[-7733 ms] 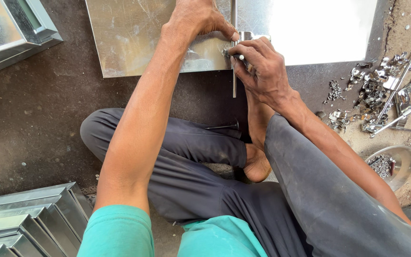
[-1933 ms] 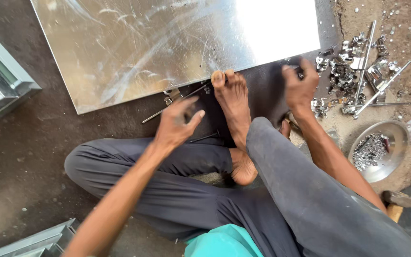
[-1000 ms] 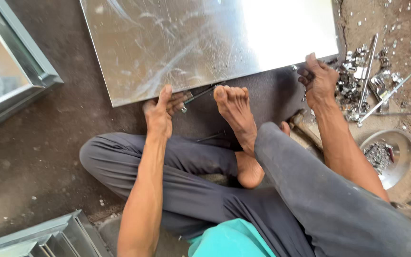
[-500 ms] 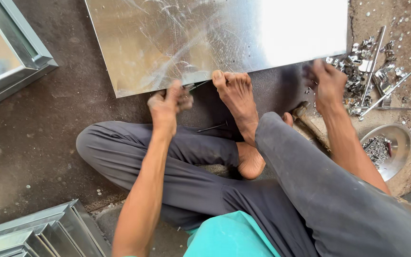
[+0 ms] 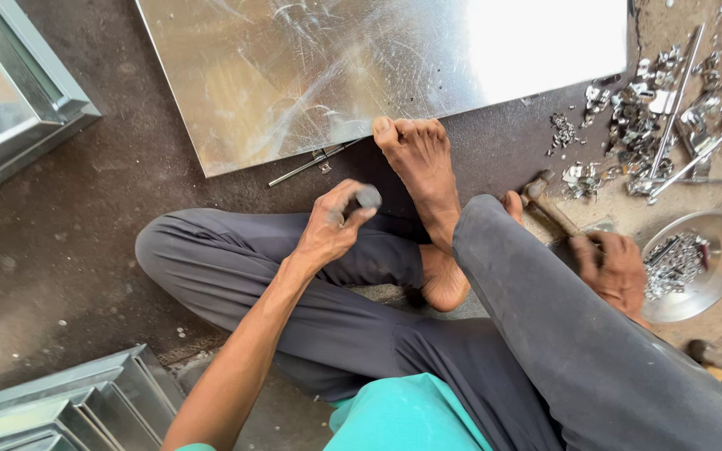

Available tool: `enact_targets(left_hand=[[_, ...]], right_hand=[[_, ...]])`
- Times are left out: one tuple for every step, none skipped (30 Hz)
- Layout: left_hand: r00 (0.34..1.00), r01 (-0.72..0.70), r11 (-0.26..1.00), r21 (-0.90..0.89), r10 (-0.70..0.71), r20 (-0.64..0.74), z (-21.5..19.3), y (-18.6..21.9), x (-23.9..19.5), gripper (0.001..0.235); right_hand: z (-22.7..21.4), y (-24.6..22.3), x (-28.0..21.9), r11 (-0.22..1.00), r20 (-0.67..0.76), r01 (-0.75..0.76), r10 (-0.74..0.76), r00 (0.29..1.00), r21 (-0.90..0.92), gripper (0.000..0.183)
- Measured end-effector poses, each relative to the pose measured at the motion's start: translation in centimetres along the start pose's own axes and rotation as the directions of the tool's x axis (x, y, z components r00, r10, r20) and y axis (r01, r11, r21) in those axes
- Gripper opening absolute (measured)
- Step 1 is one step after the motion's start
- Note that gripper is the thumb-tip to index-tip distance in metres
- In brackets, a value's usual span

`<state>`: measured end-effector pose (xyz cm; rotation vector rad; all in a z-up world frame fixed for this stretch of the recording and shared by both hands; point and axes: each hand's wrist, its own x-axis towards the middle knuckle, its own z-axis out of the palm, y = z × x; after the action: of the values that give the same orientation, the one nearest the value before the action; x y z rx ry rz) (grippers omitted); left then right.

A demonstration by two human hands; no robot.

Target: The person places hardware onto a metal sheet and uses a hammer and a punch to secure it, then folds the sheet into a box shape and repeats the hammering process on the seams and remaining hardware.

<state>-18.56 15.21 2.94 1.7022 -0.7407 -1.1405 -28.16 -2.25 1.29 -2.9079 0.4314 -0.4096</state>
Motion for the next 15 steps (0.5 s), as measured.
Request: enact_targets(left_hand=[[0.997,-0.062,0.992,-0.109,0.057,-0.055,0.1,0.8,0.3,0.016],[0.997,-0.064,0.992,-0.105,0.060,-0.049,0.0,1.6,0.7,0.016],[0.983,-0.163,0.974,-0.157,0.146,-0.112,0.0,2.4,1.4,0.012],[0.957,-0.261,0.944,-0.203,0.226,-0.180,0.0,3.1,2.2,0.011],[0.957,-0.263,0.942,-0.208,0.227,-0.183,-0.1,3.7,3.2,0.011],[0.951,-0.270,0.921,-0.281,0.209,-0.228,-0.3,4.2,4.6,0.015],[0.943,-0.278,0.896,-0.347,0.185,-0.277,-0.7,4.5,5.7,0.021],[0.941,-0.278,0.895,-0.348,0.182,-0.285,-1.1,4.8,6.5,0.021],[0.873,-0.421,0.900,-0.109,0.370,-0.319,-1.5,5.0,7.3,0.017],[0.780,-0.532,0.835,0.139,0.547,-0.302,-1.8,5.1,8.1,0.013],[0.779,-0.533,0.834,0.141,0.549,-0.304,-2.2,5.1,8.9,0.013],[0.792,-0.504,0.837,0.214,0.547,-0.271,-2.4,4.9,9.6,0.012],[0.807,-0.474,0.832,0.289,0.541,-0.236,-2.6,4.7,10.0,0.011],[0.806,-0.474,0.831,0.292,0.543,-0.235,-2.7,4.4,10.2,0.011],[0.807,-0.475,0.823,0.312,0.549,-0.219,-2.6,4.0,10.4,0.013]], right_hand=[[-0.3,0.1,-0.1,1.000,-0.004,-0.006,0.006,1.000,-0.002,0.046],[-0.5,0.1,-0.2,0.999,-0.031,0.010,-0.008,0.999,0.050,0.050],[-0.7,0.3,-0.4,0.995,-0.055,0.032,-0.027,0.998,0.097,0.054],[-0.3,0.4,-0.2,0.995,-0.056,0.031,-0.026,0.998,0.091,0.054],[0.3,0.4,0.1,1.000,0.026,-0.004,0.003,1.000,0.029,0.049],[0.8,0.4,0.1,0.999,0.106,-0.033,0.037,0.994,-0.037,0.044],[0.9,0.5,-0.2,0.999,0.109,-0.025,0.029,0.994,-0.035,0.044],[0.9,0.5,-0.5,0.998,0.103,-0.007,0.014,0.995,-0.064,0.048],[0.8,0.6,-0.6,0.995,0.094,0.010,-0.001,0.996,-0.096,0.052],[0.8,0.6,-0.5,0.995,0.095,0.017,-0.008,0.995,-0.095,0.052],[0.8,0.5,-0.4,0.998,0.049,0.023,-0.020,0.999,-0.054,0.052],[0.7,0.5,-0.3,0.999,0.003,0.032,-0.032,0.999,-0.012,0.051],[0.8,0.4,-0.1,0.999,0.000,0.031,-0.031,1.000,-0.011,0.051],[0.0,0.9,-0.7,0.999,0.004,0.006,-0.006,1.000,0.053,0.049],[-2.6,2.4,-3.2,0.983,0.043,-0.071,0.065,0.997,0.171,0.048]])
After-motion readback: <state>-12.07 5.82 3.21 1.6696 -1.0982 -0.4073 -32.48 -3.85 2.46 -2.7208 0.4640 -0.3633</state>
